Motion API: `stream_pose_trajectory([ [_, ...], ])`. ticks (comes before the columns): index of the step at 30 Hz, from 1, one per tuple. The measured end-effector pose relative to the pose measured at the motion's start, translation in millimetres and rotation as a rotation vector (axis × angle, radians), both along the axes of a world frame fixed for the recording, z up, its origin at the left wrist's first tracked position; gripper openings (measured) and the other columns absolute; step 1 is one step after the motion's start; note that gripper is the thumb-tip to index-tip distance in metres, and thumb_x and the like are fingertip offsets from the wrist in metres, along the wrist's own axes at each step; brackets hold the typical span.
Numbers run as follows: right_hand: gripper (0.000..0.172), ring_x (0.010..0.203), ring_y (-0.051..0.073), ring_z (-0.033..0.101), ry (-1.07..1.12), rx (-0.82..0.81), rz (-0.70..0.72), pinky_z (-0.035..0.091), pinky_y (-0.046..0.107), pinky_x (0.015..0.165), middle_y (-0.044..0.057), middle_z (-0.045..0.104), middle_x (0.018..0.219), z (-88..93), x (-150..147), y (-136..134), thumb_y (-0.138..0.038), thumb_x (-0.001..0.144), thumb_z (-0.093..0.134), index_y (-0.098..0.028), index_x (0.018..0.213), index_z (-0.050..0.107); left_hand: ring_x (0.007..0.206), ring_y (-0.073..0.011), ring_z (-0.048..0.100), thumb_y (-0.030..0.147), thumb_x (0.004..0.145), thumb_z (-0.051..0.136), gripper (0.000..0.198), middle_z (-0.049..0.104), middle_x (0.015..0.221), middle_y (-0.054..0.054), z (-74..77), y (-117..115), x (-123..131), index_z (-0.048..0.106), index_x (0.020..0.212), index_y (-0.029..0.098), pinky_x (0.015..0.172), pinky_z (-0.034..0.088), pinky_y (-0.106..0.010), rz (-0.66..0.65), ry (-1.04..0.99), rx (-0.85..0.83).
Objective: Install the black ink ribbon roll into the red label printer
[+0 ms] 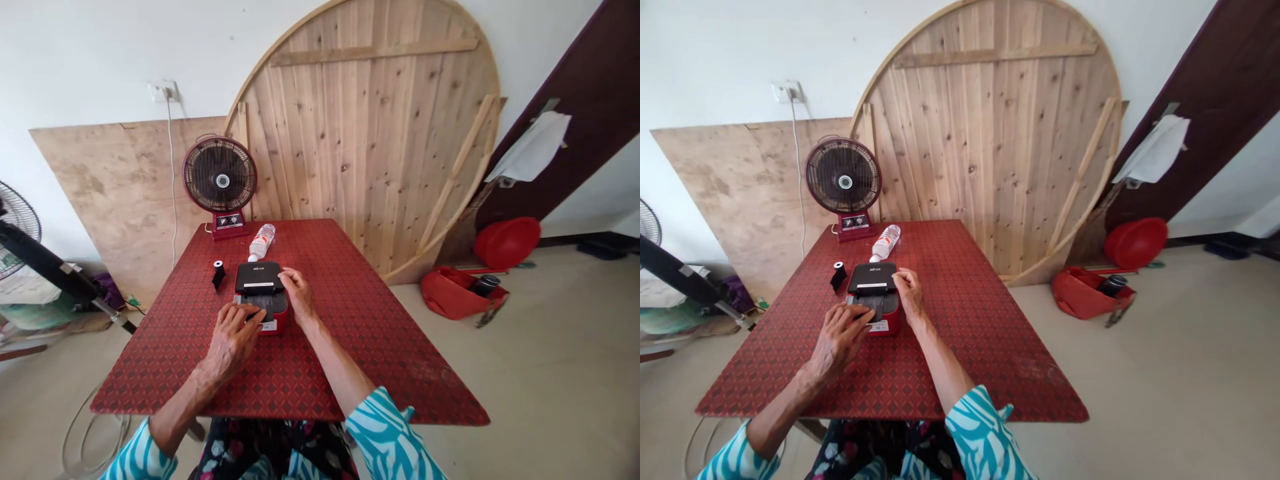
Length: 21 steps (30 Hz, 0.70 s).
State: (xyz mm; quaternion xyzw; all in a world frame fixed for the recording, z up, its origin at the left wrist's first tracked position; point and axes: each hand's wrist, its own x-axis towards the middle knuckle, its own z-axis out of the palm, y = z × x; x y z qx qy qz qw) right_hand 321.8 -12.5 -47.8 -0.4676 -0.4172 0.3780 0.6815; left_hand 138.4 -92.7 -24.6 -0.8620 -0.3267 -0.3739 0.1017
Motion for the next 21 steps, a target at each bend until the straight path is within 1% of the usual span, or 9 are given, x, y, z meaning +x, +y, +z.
stream_pose_trajectory([
  [2,0.027,0.099,0.021,0.061,0.102,-0.033,0.03,0.046,0.036,0.091,0.003,0.069,0.104,-2.8,-5,-6,-0.039,0.066,0.064,-0.023,0.087,0.068,0.097,-0.0193,0.062,0.02,0.09,0.055,0.023,0.07,0.102,-0.006,3.4,2,-4,0.066,0.11,0.023,0.096,0.042,-0.04,-0.039,-0.054,-0.068],
  [3,0.031,0.097,0.021,0.062,0.143,-0.043,0.043,0.047,0.036,0.089,0.003,0.07,0.102,-3.5,-7,-7,-0.037,0.066,0.064,-0.024,0.094,0.067,0.097,-0.0192,0.062,0.022,0.09,0.055,0.021,0.07,0.102,-0.006,5.1,5,-6,0.067,0.108,0.023,0.095,0.043,-0.039,-0.05,-0.118,-0.123],
  [5,0.035,0.095,0.021,0.063,0.185,-0.051,0.058,0.049,0.036,0.087,0.002,0.071,0.099,-3.6,-10,-7,-0.035,0.067,0.063,-0.025,0.1,0.066,0.102,-0.0201,0.062,0.028,0.09,0.054,0.023,0.069,0.106,-0.007,8.2,17,-11,0.067,0.108,0.022,0.094,0.045,-0.038,-0.027,-0.339,-0.266],
  [8,0.035,0.096,0.021,0.064,0.2,-0.049,0.069,0.049,0.037,0.088,0.002,0.072,0.1,-2.0,-10,-5,-0.033,0.068,0.061,-0.024,0.101,0.065,0.112,-0.0242,0.058,0.04,0.085,0.059,0.037,0.064,0.12,-0.011,10.1,46,-13,0.063,0.116,0.019,0.096,0.045,-0.039,0.066,-0.792,-0.58],
  [11,0.038,0.099,0.022,0.064,0.217,-0.056,0.093,0.049,0.038,0.09,0.002,0.072,0.102,0.1,-9,-5,-0.032,0.067,0.061,-0.024,0.104,0.064,0.113,-0.027,0.058,0.042,0.069,0.072,0.059,0.063,0.122,-0.013,7.3,74,-9,0.059,0.12,0.015,0.094,0.045,-0.039,0.028,-1.077,-0.94],
  [13,0.039,0.101,0.022,0.064,0.221,-0.057,0.101,0.048,0.039,0.093,0.002,0.071,0.103,1.0,-9,-5,-0.032,0.066,0.061,-0.024,0.104,0.063,0.109,-0.0265,0.06,0.035,0.06,0.076,0.067,0.065,0.12,-0.013,3.9,84,-5,0.058,0.121,0.014,0.092,0.046,-0.036,-0.015,-1.165,-1.074],
  [15,0.039,0.103,0.021,0.063,0.222,-0.051,0.11,0.046,0.04,0.097,0.002,0.071,0.105,0.8,-9,-4,-0.03,0.066,0.061,-0.024,0.104,0.063,0.101,-0.0238,0.063,0.028,0.057,0.076,0.07,0.067,0.114,-0.01,0.8,89,-3,0.056,0.123,0.014,0.086,0.048,-0.033,-0.032,-1.215,-1.134],
  [19,0.042,0.107,0.021,0.061,0.192,-0.015,0.106,0.043,0.041,0.101,0.002,0.068,0.113,-3.5,-10,-2,-0.027,0.066,0.057,-0.025,0.108,0.061,0.083,-0.0177,0.065,0.02,0.055,0.073,0.074,0.069,0.102,-0.005,-1.6,88,0,0.054,0.127,0.016,0.072,0.05,-0.026,-0.049,-1.265,-1.199],
  [21,0.042,0.11,0.021,0.059,0.179,-0.004,0.102,0.043,0.042,0.102,0.002,0.066,0.116,-5.6,-10,-2,-0.027,0.067,0.057,-0.025,0.109,0.061,0.081,-0.0173,0.066,0.02,0.057,0.073,0.074,0.069,0.103,-0.005,-3.2,85,1,0.054,0.128,0.017,0.069,0.05,-0.025,-0.076,-1.281,-1.224],
])
